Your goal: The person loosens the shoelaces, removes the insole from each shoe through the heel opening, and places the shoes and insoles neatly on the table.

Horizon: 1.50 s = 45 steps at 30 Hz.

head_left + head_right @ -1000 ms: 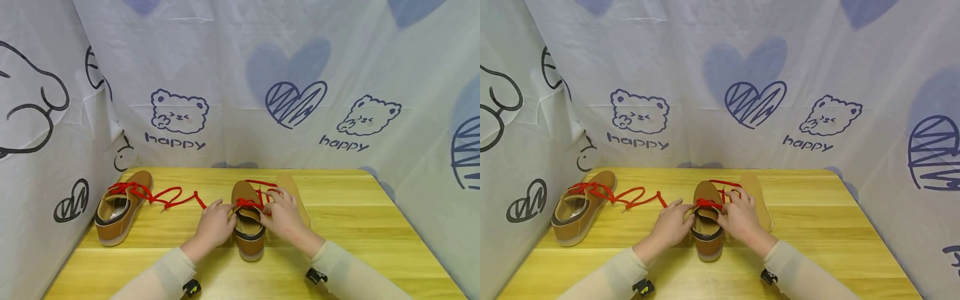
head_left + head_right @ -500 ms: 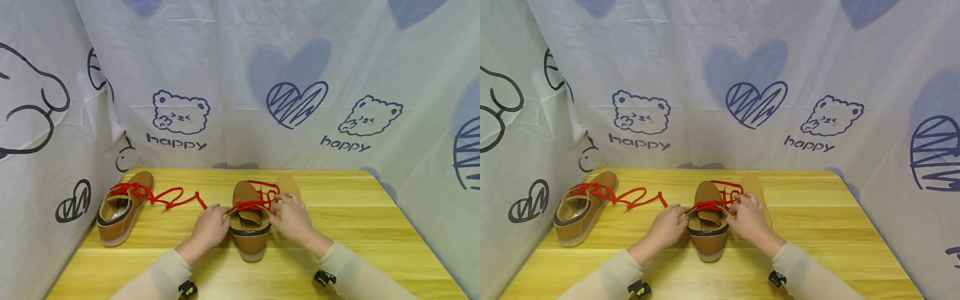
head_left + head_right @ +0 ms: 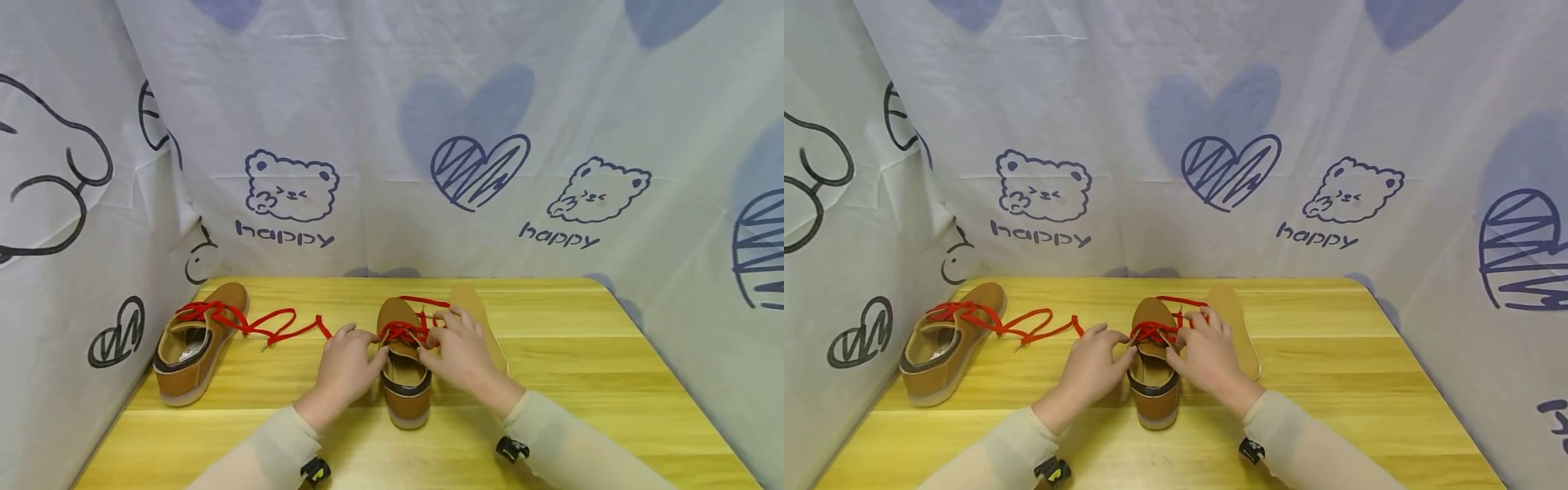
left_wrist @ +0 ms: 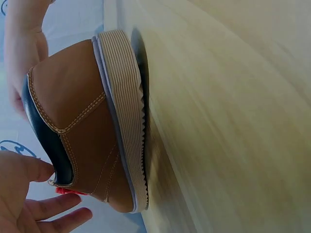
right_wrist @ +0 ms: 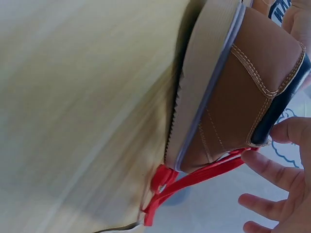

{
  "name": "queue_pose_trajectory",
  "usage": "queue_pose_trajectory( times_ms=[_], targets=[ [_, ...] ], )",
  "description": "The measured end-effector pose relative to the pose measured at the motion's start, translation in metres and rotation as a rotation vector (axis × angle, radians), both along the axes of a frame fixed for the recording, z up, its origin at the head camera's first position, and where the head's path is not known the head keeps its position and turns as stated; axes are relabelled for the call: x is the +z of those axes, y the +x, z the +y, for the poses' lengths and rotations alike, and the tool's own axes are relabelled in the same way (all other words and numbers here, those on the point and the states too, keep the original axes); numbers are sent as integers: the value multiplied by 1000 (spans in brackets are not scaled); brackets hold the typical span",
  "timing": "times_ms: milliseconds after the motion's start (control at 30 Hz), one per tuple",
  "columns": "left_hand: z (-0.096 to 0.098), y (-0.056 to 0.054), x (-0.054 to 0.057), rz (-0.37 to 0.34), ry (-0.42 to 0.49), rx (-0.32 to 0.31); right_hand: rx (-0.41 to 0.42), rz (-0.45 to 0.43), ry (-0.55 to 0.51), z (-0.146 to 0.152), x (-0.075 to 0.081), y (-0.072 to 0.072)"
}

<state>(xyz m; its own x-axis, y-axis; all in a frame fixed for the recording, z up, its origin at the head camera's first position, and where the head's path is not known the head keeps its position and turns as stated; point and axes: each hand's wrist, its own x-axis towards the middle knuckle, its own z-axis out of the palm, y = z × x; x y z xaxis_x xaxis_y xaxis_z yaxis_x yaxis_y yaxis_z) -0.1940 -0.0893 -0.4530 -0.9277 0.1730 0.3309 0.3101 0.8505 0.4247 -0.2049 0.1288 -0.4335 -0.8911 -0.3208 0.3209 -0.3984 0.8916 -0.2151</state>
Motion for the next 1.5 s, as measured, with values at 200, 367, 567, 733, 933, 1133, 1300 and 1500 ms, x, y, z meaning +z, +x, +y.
queue_pose_trajectory(
  times_ms=[200,367,567,733,933,1133,1300,1500],
  targets=[
    [4,-4,3,116,-53,35,11,104,50,-10,5,-9],
    [5,-6,8,170,-93,40,32,99,68,-15,7,-14],
    [2,-6,10,172,-114,61,30,132,39,-8,5,-17],
    [-4,-6,7,152,-120,65,10,149,35,0,5,-16],
    [-11,-6,3,125,-94,66,-37,142,45,6,2,-15],
    [-15,-7,-1,63,-79,72,-68,75,22,12,1,-15],
    [-17,-7,0,43,-81,67,-75,62,-1,13,-2,-15],
    [-9,-6,3,92,-50,50,-32,95,-21,7,1,-14]
  ],
)
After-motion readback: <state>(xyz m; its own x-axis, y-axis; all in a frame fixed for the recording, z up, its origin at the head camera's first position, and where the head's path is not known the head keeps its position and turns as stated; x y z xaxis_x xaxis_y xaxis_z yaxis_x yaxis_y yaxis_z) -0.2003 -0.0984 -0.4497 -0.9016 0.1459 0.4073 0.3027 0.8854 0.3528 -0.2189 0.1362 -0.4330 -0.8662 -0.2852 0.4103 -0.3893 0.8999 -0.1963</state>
